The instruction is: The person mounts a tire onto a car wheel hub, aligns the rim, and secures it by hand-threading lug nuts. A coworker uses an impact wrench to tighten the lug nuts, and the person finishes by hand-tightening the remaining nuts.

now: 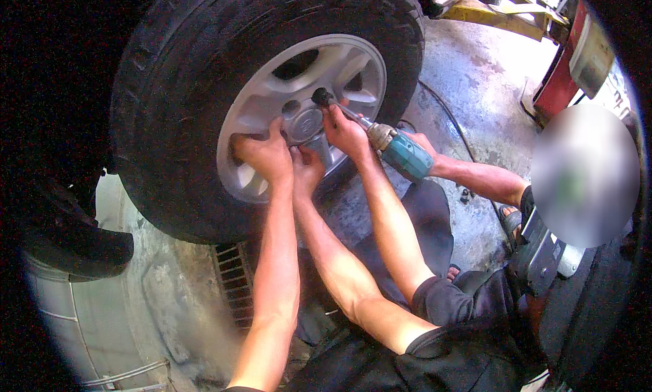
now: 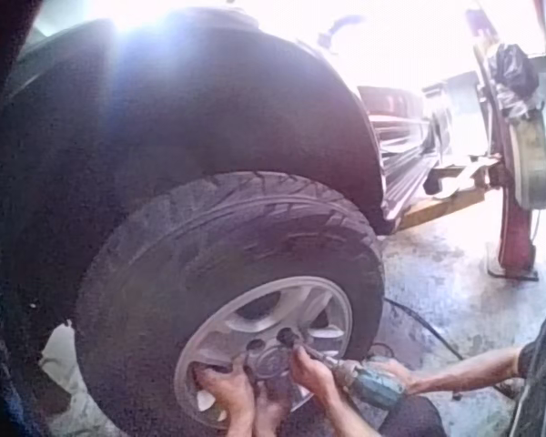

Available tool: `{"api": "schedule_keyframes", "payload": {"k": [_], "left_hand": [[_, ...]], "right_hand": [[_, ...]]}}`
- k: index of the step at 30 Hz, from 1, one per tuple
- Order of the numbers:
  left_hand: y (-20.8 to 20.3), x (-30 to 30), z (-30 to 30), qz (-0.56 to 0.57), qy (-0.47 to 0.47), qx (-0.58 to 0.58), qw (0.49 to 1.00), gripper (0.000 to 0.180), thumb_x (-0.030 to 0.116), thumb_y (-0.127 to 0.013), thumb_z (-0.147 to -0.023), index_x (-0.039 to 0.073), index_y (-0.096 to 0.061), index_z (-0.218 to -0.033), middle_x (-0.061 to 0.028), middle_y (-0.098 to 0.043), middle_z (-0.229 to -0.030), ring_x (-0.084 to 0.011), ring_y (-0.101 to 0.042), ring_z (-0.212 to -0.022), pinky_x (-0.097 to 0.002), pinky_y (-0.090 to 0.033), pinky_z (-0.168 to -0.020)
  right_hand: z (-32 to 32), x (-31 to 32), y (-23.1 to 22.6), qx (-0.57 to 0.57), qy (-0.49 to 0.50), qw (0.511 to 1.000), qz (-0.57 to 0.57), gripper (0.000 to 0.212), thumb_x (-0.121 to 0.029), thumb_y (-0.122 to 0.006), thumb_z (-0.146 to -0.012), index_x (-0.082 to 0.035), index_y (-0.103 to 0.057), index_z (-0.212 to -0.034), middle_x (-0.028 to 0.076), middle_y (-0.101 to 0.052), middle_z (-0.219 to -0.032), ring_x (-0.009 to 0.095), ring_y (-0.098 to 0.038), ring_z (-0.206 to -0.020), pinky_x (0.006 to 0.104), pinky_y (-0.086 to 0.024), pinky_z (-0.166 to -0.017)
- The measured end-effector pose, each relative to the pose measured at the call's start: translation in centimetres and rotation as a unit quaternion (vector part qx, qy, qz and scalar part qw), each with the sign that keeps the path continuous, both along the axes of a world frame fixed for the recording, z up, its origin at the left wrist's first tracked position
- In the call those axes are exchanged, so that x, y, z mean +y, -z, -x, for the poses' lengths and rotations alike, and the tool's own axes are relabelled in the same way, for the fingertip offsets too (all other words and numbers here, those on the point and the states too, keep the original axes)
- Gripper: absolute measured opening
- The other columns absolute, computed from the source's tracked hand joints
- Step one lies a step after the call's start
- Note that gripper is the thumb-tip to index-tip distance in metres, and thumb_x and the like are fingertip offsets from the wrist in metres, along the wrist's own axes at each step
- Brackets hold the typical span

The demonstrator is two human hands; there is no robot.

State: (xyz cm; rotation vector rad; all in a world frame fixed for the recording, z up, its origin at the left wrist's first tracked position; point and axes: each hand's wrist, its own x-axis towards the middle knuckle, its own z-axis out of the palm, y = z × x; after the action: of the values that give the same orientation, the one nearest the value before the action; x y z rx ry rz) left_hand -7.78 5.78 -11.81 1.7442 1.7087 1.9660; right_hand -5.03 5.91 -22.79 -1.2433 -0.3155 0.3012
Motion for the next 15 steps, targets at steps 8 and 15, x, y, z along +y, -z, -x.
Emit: {"api": "schedule_keyframes", "payload": {"k": [8, 15], "left_hand": [[-0.9, -0.9, -0.2, -0.018, -0.010, 0.022, 1.000, 0.060, 0.027, -0.096, -0.074, -0.010, -0.066, -0.110, -0.0270, -0.071, -0.111, -0.0470, -0.066, -0.106, -0.0528, -0.048, -0.097], [0.2, 0.1, 0.1, -0.033, -0.016, 0.022, 0.999, 0.050, 0.023, -0.092, -0.075, -0.008, -0.064, -0.102, -0.0262, -0.066, -0.103, -0.0462, -0.062, -0.099, -0.0539, -0.045, -0.090]], "right_hand": [[-7.6, -1.4, -0.9, -0.013, 0.005, 1.000, 0.027, 0.019, -0.017, -0.072, -0.095, 0.001, -0.071, -0.100, 0.021, -0.074, -0.091, 0.035, -0.071, -0.086, 0.0506, -0.054, -0.079], [-8.0, -3.0, -0.9, -0.040, 0.019, 0.998, 0.048, 0.020, -0.018, -0.069, -0.097, 0.000, -0.070, -0.106, 0.021, -0.074, -0.094, 0.037, -0.071, -0.089, 0.0512, -0.055, -0.079]]}}
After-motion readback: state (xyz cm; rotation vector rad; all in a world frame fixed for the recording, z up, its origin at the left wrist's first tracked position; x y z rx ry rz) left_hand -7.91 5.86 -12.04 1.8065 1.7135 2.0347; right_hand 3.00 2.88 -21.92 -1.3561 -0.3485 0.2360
